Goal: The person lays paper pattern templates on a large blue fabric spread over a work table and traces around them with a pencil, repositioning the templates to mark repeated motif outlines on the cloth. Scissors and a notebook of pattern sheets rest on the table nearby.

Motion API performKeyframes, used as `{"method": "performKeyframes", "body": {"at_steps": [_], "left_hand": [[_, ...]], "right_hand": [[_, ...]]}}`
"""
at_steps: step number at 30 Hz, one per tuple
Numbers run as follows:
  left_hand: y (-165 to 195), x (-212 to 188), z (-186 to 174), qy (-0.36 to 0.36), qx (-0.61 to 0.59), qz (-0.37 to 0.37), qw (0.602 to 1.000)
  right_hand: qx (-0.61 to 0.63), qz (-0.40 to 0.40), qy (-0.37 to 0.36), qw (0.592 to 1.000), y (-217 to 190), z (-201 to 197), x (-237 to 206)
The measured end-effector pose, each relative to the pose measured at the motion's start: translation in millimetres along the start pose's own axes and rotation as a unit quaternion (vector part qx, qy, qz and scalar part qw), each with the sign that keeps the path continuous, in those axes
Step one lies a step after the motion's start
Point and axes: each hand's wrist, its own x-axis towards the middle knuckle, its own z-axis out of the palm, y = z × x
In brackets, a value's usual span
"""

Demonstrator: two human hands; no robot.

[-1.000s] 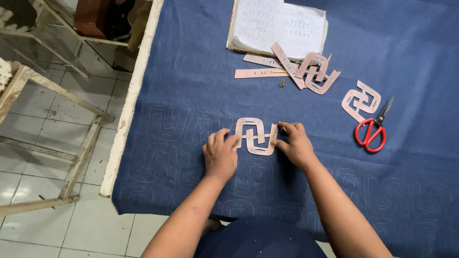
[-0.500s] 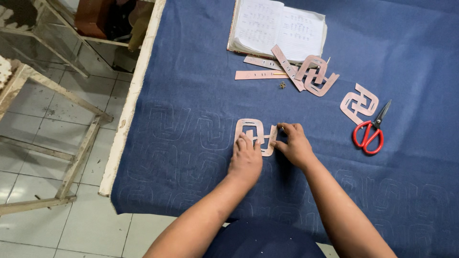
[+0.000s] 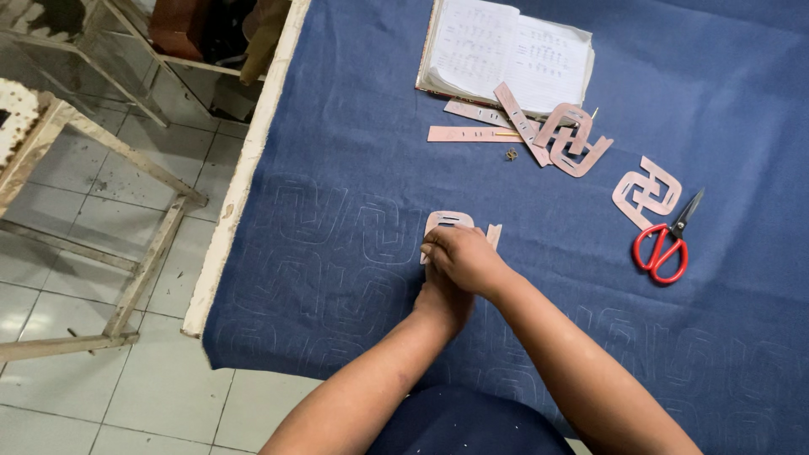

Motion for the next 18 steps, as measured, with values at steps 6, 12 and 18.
{"method": "performKeyframes", "body": {"at_steps": [6, 12, 18], "left_hand": [[0, -1, 1, -0.006, 0.183, 0.060, 0.981], [-1, -6, -10, -0.034, 0.206, 0.073, 0.975], [-2, -6, -4, 0.193, 0.211, 0.014, 0.958]], "right_hand": [[-0.078, -0.054, 0.017, 0.995, 20, 18, 9], [-0.106, -0.116, 0.040, 0.987, 33, 17, 24], [-0.074, -0.068, 0.045, 0.994, 24, -10, 37]]}}
